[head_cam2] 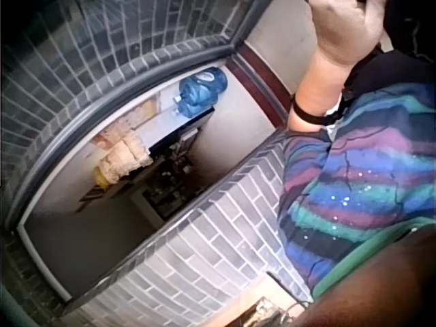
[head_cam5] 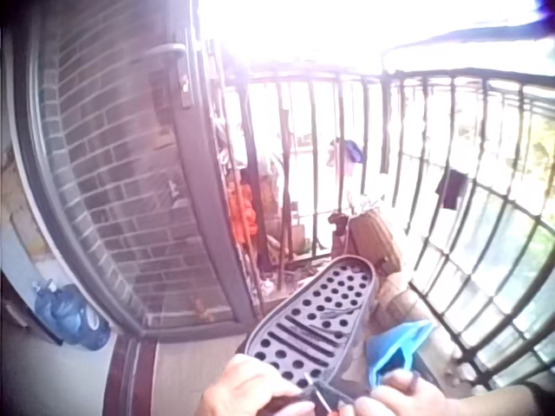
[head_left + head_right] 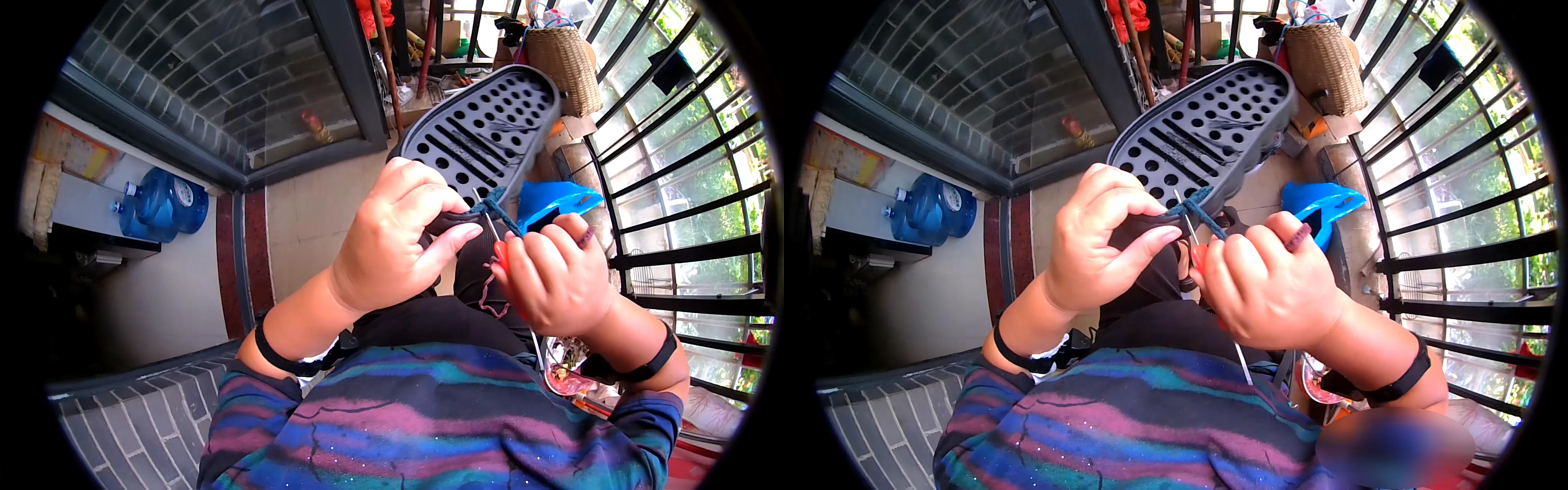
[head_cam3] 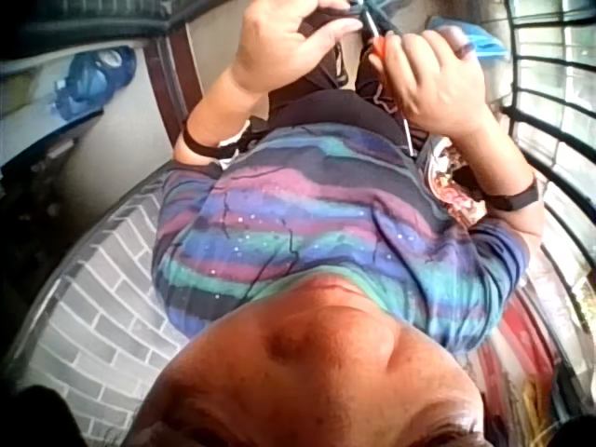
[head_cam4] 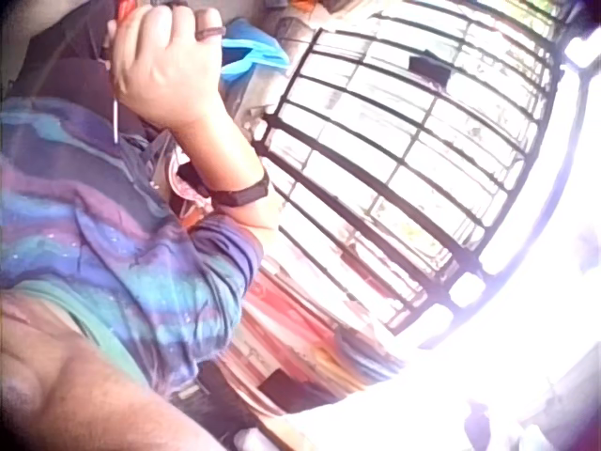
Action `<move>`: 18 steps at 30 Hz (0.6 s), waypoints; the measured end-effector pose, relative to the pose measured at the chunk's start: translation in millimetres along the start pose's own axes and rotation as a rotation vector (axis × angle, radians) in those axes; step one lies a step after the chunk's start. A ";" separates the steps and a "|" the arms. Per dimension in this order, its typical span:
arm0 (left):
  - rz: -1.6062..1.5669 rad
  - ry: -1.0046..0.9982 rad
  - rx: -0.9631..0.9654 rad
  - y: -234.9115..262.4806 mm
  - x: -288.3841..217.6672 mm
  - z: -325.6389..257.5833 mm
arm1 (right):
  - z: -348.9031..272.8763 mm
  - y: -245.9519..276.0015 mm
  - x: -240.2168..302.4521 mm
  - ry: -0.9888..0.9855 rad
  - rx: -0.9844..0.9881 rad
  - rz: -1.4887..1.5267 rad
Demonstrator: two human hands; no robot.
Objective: The person sews a slipper sole by hand using a needle and thread, pulling the thread through the pre-cut holes of the black rubber sole.
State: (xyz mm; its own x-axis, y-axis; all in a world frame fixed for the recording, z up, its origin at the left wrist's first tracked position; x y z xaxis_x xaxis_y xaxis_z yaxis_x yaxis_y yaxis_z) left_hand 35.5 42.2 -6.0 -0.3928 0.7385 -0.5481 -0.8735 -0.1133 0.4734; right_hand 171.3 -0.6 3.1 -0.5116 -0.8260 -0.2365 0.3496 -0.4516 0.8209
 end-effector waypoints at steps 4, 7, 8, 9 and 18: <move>-0.080 -0.010 0.029 8.7 -2.3 -1.8 | -5.7 12.8 3.4 0.050 -0.120 0.084; -0.059 -0.086 -0.015 12.0 -10.4 -5.6 | -1.8 12.2 9.2 0.088 -0.120 0.050; -0.039 -0.125 -0.025 13.2 -14.0 -4.5 | 3.2 11.7 8.2 0.083 -0.114 0.026; -0.014 -0.154 -0.022 14.4 -19.0 -2.5 | 6.5 11.8 5.6 0.065 -0.100 0.007; 0.182 -0.284 -0.050 15.4 -47.2 0.0 | 49.1 13.4 -25.6 -0.143 0.072 -0.273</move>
State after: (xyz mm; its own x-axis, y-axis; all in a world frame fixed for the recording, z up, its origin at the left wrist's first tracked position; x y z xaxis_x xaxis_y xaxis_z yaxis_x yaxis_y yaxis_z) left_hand 40.6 5.6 27.2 -0.4535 0.8583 -0.2403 -0.8125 -0.2873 0.5073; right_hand 150.6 31.1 45.7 -0.6856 -0.6198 -0.3818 0.1306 -0.6208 0.7730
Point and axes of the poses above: each hand's wrist, its own z-axis towards the middle knuckle, its own y-axis out of the back of the hand, x = y × z, the point moved 9 cm from there along z, towards the middle knuckle, and after that the axes turned 1 degree about -z, right-handed, at the moved point
